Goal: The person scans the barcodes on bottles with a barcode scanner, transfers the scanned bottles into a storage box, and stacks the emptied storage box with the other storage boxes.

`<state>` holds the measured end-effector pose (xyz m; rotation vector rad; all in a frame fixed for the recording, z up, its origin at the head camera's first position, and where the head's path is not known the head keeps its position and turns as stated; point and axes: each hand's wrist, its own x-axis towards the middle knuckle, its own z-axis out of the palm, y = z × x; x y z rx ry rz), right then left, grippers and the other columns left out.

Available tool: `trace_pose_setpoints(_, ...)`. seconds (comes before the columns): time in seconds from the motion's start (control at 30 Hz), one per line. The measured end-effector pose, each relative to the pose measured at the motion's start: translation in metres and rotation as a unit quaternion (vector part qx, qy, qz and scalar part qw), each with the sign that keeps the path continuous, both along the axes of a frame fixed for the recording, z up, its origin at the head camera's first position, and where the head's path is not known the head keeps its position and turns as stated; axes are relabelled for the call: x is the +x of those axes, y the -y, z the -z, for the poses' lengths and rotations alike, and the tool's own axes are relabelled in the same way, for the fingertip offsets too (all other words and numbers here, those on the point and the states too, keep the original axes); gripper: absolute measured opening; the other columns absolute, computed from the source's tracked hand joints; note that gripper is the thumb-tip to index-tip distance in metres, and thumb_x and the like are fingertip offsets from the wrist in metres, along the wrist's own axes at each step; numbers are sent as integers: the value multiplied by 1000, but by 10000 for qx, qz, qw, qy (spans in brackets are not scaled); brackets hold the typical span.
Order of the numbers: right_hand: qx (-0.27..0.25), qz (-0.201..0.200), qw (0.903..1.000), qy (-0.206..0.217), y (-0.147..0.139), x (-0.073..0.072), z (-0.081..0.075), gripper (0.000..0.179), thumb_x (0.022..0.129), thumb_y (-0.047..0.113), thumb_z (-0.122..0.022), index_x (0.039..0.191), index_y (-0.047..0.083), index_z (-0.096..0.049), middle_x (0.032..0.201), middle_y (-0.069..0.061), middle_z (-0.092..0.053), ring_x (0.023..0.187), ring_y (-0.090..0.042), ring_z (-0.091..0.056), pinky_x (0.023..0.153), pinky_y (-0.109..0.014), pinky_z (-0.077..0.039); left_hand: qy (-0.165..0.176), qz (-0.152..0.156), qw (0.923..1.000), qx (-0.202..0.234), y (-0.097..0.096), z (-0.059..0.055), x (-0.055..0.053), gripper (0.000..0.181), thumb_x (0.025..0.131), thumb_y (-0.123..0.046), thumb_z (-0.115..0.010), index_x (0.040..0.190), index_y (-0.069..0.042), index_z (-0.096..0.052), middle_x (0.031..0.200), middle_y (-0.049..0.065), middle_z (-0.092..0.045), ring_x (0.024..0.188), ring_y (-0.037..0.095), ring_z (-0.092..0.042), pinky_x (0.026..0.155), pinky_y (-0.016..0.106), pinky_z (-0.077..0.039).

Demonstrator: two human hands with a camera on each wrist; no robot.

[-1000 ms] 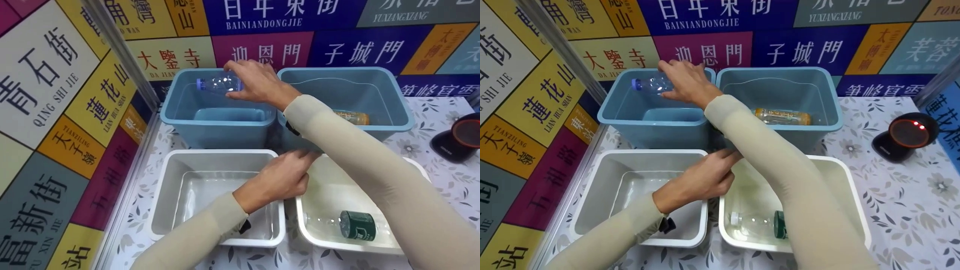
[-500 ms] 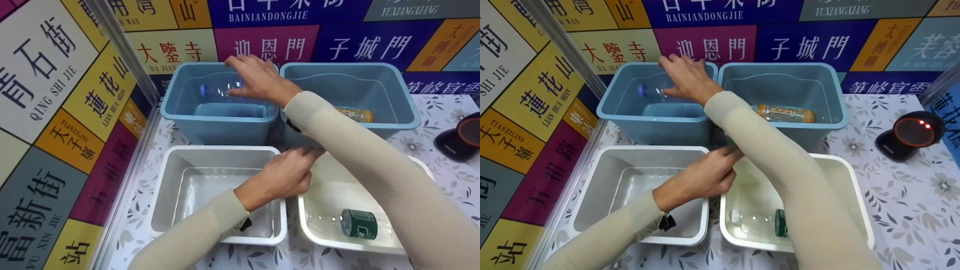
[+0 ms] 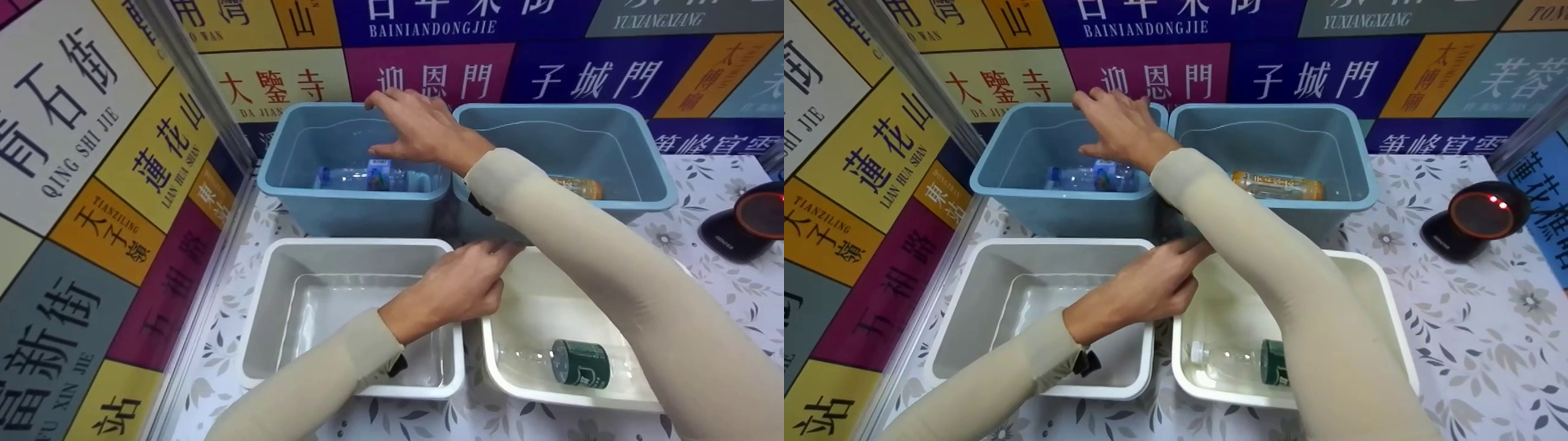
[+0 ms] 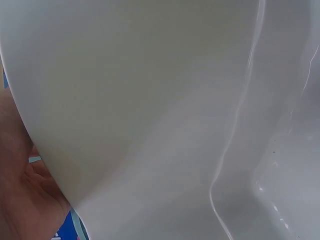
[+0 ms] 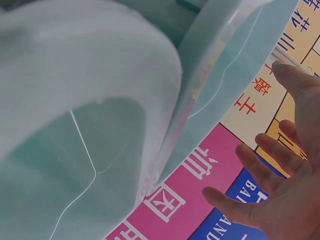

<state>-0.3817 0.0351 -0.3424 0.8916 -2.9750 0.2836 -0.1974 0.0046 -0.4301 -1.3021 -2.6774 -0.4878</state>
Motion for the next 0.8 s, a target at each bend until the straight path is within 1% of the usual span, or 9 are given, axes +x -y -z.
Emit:
trace_pose_setpoints(0.13,-21,-76,9999,-99,-3,2,-1,76,86,64,-64,150,31,-39,154,2,-44,136,-24,-46,109,-53,-43,30,-16,10000,6,0,0,1,53,89,-9,-48,141,-17,-50,118,1,-63,104,15,-63,84,32,-57)
trace_pose_setpoints(0.27,-64,-62,9999,-105,-6,5,-4,75,86,65,-63,149,31,-40,153,2,-45,136,-24,-45,109,-55,-42,93,-9,10000,36,0,-1,1,52,89,-10,-49,141,-16,-51,121,2,-62,106,14,-63,86,32,-57)
trace_pose_setpoints(0.47,-197,-98,9995,-246,-16,10,-5,73,86,65,-63,147,30,-43,153,3,-46,138,-23,-45,111,-56,-41,20,17,10000,81,0,1,1,51,88,-10,-50,139,-16,-52,119,2,-63,108,16,-63,88,33,-56)
trace_pose_setpoints(0.57,-311,-130,9992,-228,-24,14,-6,73,87,65,-62,148,30,-43,152,2,-47,139,-24,-46,112,-57,-40,30,27,10000,47,0,1,1,52,88,-10,-50,139,-15,-51,121,2,-63,109,16,-63,90,33,-56)
trace_pose_setpoints(0.7,-453,-148,9982,-355,-36,18,-8,71,87,64,-63,147,29,-44,149,2,-49,136,-23,-49,111,-52,-43,51,33,10000,-2,0,0,0,52,87,-10,-51,140,-14,-52,122,3,-63,109,16,-63,90,33,-56)
trace_pose_setpoints(0.8,-593,-127,9972,-432,-45,21,-9,70,88,61,-65,147,29,-45,149,3,-50,137,-21,-49,113,-47,-43,89,33,10000,-15,0,0,0,51,88,-10,-51,138,-14,-53,121,3,-63,107,16,-63,89,33,-57)
